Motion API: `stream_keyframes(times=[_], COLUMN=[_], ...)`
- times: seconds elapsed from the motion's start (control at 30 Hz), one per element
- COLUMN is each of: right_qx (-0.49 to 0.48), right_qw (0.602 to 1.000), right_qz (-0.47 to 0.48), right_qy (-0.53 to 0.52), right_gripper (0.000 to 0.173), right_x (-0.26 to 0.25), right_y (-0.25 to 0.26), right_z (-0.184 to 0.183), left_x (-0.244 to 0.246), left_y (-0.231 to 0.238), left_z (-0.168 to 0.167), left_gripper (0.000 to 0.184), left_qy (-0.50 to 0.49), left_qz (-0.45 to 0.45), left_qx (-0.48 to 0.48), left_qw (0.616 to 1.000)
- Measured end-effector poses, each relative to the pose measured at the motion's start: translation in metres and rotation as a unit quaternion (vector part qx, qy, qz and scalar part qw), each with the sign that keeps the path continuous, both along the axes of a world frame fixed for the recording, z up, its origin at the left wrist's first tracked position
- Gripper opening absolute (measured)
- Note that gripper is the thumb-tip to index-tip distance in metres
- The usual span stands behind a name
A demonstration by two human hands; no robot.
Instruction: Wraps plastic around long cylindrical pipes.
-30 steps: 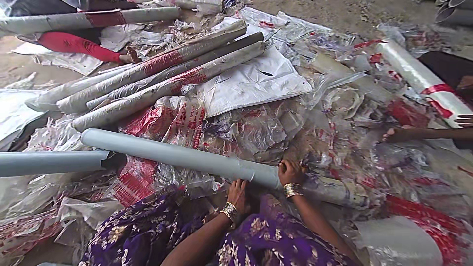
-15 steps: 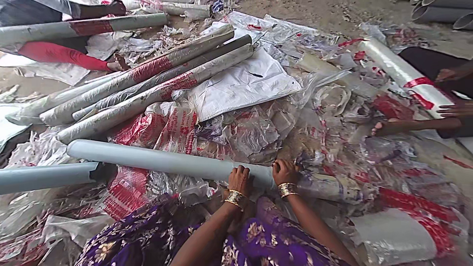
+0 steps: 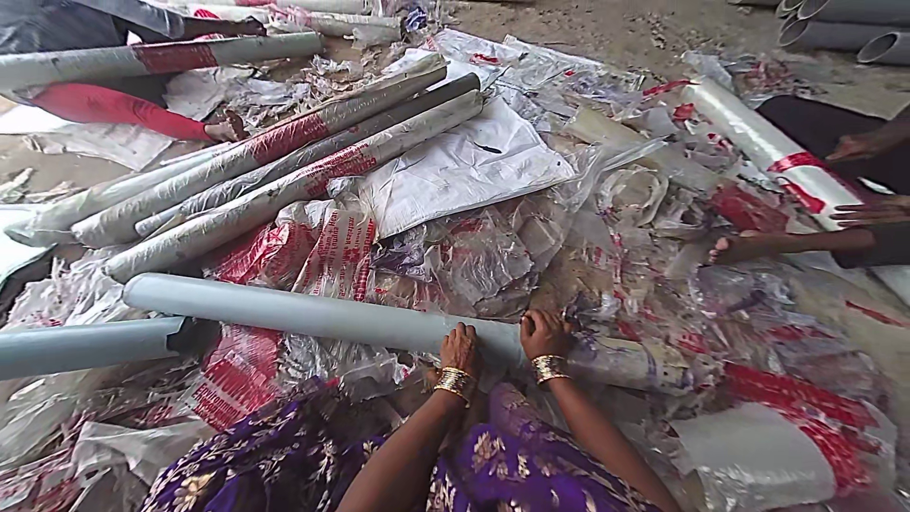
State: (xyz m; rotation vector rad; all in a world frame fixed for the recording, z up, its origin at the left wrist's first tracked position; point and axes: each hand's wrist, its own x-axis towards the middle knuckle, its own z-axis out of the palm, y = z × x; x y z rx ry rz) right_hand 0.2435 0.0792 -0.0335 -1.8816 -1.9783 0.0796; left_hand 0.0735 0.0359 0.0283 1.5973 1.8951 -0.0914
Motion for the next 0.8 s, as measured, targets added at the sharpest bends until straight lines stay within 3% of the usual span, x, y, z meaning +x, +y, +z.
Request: stream_keyframes(times=[0.13,0.43,0.53,0.6,0.67,0.73,0.8], right_qx=[0.013,-0.019,-0.012,-0.005,0.005,0.004,-0.007], right_qw=[1.0,1.0,1.0,1.0,1.0,1.0,1.0], right_qz=[0.006,-0.004,-0.002,0.0,0.001,0.004,0.003], right_qy=[0.003,0.004,0.005,0.006,0.002,0.002,0.004], right_gripper=[0.021,0.023,0.022,0.023,0.024,0.024,0.024], right_x=[0.0,0.0,0.0,0.001,0.002,0.001,0.0], right_y=[0.002,0.001,0.002,0.001,0.001,0.0,0.001], right_z=[-0.003,0.001,0.0,-0.003,-0.004,-0.004,-0.002], left_x=[-0.001,-0.025,-0.039,-0.035,-0.022,-0.01,-0.004], left_y=[-0.002,-0.03,-0.036,-0.045,-0.042,-0.035,-0.02], left_z=[-0.001,-0.006,-0.012,-0.018,-0.013,-0.004,0.008], left_gripper=[0.034,0.028,0.028,0.023,0.028,0.032,0.041], left_qy=[-0.053,-0.121,-0.161,-0.185,-0.197,-0.176,-0.125], left_qz=[0.008,-0.137,-0.095,-0.041,-0.016,-0.02,-0.043], left_qx=[-0.011,-0.003,0.118,0.311,0.423,0.387,0.182], left_qw=[0.999,0.983,0.975,0.931,0.884,0.905,0.974])
